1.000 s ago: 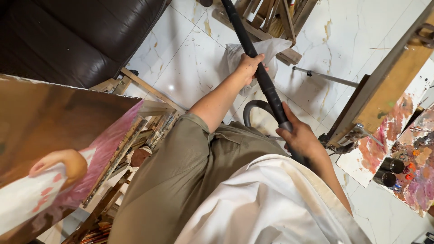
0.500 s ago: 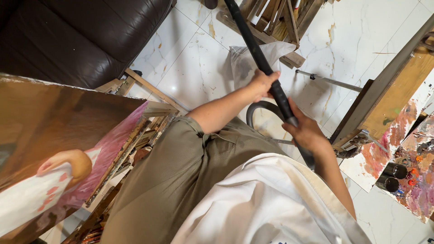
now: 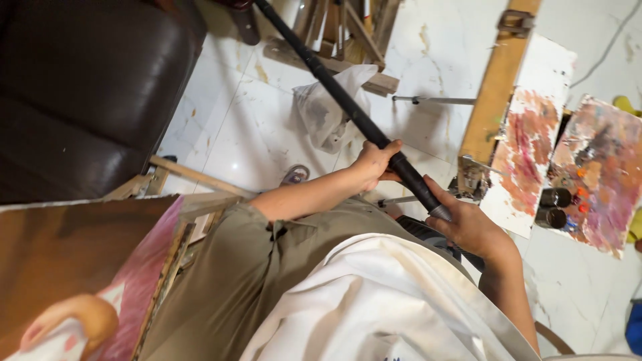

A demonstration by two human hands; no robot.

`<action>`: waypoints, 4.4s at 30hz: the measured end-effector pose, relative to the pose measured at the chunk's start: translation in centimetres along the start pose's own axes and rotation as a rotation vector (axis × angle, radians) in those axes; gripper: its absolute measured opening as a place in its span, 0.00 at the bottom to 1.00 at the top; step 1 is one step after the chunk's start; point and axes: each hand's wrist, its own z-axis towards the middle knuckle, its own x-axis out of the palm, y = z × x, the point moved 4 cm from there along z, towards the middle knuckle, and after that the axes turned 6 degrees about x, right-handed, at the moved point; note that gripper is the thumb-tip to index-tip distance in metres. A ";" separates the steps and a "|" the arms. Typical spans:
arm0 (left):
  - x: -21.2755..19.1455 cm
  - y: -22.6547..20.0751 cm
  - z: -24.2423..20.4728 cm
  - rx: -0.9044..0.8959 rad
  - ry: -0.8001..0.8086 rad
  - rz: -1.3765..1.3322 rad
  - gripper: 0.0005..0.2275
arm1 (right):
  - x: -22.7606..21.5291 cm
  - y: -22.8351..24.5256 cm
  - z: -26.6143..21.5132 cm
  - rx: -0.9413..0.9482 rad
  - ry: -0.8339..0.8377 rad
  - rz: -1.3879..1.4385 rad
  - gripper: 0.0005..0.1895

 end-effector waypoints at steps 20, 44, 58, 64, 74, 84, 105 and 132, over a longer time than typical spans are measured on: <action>-11.7 -6.6 6.7 0.241 -0.200 -0.065 0.16 | 1.6 12.6 7.4 -0.289 0.135 0.130 0.48; -16.4 -11.8 9.8 0.159 -0.397 0.020 0.32 | 3.2 21.9 16.0 -0.331 0.051 0.057 0.48; -16.5 -15.0 14.8 0.173 -0.371 0.051 0.31 | 0.0 24.3 19.1 -0.325 0.010 0.145 0.47; -16.7 -17.0 16.6 0.201 -0.358 0.020 0.32 | -1.2 25.4 20.8 -0.335 0.015 0.154 0.47; -18.2 -18.8 20.4 0.175 -0.309 0.059 0.35 | -2.8 27.8 21.7 -0.255 0.049 0.207 0.48; -20.0 -19.3 22.0 0.164 -0.301 0.077 0.35 | -1.8 28.3 22.8 -0.237 0.074 0.276 0.46; -8.6 -6.7 13.4 0.152 -0.258 0.220 0.34 | 2.0 13.0 16.5 -0.240 0.054 0.340 0.47; -6.7 -4.7 7.0 0.190 -0.285 0.398 0.31 | 3.3 10.2 9.6 -0.032 0.086 0.302 0.47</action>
